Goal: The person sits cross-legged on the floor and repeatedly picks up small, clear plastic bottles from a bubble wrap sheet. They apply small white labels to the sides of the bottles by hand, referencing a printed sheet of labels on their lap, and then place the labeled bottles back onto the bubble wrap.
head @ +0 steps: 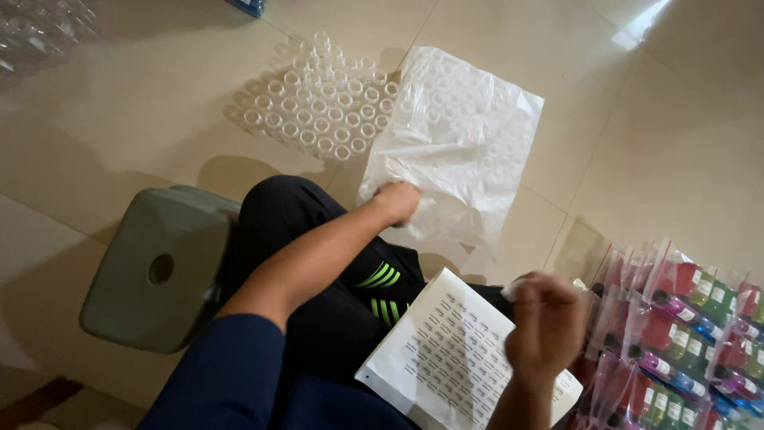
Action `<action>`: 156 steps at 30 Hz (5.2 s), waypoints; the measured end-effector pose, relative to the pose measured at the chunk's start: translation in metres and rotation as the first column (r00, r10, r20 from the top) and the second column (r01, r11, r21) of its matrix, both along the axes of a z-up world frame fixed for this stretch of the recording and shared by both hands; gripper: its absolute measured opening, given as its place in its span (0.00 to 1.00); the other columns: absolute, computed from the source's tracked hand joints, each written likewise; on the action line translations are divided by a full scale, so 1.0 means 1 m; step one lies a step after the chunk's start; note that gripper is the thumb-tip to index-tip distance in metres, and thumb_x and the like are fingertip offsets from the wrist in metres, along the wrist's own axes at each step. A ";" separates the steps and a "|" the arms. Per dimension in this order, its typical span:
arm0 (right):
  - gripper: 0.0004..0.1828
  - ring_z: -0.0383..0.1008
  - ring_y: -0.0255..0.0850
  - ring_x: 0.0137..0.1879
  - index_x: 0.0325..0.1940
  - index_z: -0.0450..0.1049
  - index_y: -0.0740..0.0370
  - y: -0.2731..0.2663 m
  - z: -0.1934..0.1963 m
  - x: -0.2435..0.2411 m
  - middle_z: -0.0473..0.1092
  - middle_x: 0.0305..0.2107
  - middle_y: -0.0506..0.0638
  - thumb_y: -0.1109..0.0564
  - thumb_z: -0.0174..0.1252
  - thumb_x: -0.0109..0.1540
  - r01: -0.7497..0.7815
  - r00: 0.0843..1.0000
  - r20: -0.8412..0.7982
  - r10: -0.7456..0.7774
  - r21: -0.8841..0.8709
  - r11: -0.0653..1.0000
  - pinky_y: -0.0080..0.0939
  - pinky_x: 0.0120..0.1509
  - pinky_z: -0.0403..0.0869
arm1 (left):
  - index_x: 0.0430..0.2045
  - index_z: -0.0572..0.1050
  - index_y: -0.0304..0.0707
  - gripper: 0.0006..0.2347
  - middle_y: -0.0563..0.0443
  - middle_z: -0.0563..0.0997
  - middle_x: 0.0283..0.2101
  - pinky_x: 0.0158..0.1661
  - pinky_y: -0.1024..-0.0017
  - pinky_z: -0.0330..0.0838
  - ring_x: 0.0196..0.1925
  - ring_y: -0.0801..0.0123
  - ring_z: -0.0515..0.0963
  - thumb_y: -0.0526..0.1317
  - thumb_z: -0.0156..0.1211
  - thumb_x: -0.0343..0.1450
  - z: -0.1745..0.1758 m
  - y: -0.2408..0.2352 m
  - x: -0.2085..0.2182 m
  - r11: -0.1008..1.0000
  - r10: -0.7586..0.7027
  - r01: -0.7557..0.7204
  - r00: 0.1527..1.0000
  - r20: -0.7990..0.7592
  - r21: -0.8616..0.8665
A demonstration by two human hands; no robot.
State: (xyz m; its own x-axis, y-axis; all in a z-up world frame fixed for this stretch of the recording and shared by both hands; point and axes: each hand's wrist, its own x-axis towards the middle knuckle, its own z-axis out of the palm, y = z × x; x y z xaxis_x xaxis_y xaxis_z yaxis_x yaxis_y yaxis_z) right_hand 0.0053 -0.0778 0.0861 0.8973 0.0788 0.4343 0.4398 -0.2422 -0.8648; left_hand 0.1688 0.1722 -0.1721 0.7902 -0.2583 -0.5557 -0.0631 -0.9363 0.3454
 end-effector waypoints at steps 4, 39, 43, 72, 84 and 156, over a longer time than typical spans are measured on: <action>0.07 0.82 0.40 0.49 0.57 0.76 0.59 0.004 0.021 0.053 0.79 0.43 0.53 0.68 0.64 0.83 0.278 0.955 -0.094 -0.281 -0.044 0.960 0.40 0.59 0.84 | 0.86 0.61 0.49 0.45 0.41 0.70 0.83 0.73 0.50 0.72 0.81 0.42 0.72 0.51 0.80 0.71 0.055 0.021 -0.014 0.933 -0.035 0.027 0.999 -0.017 -0.359; 0.10 0.79 0.35 0.42 0.56 0.84 0.66 0.055 -0.119 0.172 0.81 0.38 0.51 0.63 0.74 0.72 0.063 0.888 -0.454 0.075 0.281 0.958 0.33 0.49 0.80 | 0.68 0.76 0.43 0.29 0.44 0.81 0.59 0.62 0.35 0.90 0.58 0.44 0.93 0.62 0.67 0.78 0.103 0.027 0.016 -0.262 0.171 -0.574 0.764 -0.622 -0.776; 0.08 0.79 0.34 0.42 0.55 0.84 0.65 0.057 -0.107 0.167 0.81 0.38 0.51 0.62 0.74 0.72 0.076 0.880 -0.468 0.078 0.300 0.951 0.34 0.49 0.80 | 0.75 0.73 0.40 0.27 0.43 0.78 0.62 0.66 0.35 0.87 0.61 0.43 0.91 0.53 0.68 0.82 0.107 0.030 0.014 -0.233 0.193 -0.540 0.789 -0.583 -0.809; 0.17 0.79 0.33 0.43 0.61 0.79 0.64 0.064 -0.114 0.167 0.78 0.39 0.49 0.62 0.76 0.71 0.092 0.869 -0.487 0.082 0.323 0.942 0.34 0.52 0.80 | 0.75 0.76 0.37 0.24 0.44 0.86 0.60 0.59 0.62 0.92 0.56 0.66 0.91 0.48 0.67 0.84 0.093 0.018 0.009 -0.238 0.220 -0.519 0.794 -0.566 -0.821; 0.18 0.79 0.32 0.43 0.58 0.78 0.62 0.065 -0.113 0.169 0.78 0.38 0.49 0.59 0.79 0.70 0.097 0.862 -0.501 0.075 0.309 0.946 0.32 0.49 0.77 | 0.75 0.76 0.35 0.24 0.42 0.84 0.61 0.59 0.62 0.92 0.57 0.65 0.90 0.47 0.66 0.84 0.095 0.017 0.008 -0.228 0.223 -0.514 0.799 -0.558 -0.827; 0.07 0.82 0.29 0.48 0.45 0.77 0.52 -0.069 -0.142 0.233 0.80 0.42 0.40 0.56 0.67 0.77 0.763 0.600 -0.541 -0.590 0.163 0.626 0.30 0.56 0.83 | 0.49 0.84 0.49 0.22 0.49 0.92 0.49 0.45 0.44 0.81 0.50 0.43 0.89 0.53 0.92 0.69 0.071 0.162 0.192 0.952 0.305 -0.259 0.744 0.594 -0.163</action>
State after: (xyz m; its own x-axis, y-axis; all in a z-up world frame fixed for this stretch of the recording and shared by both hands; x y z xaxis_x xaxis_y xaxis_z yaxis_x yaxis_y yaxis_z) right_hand 0.2388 -0.1473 -0.0560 0.7035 -0.7015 -0.1139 -0.1306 0.0300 -0.9910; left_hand 0.3611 0.3345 -0.1009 0.9972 0.0131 0.0740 -0.0166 -0.9219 0.3870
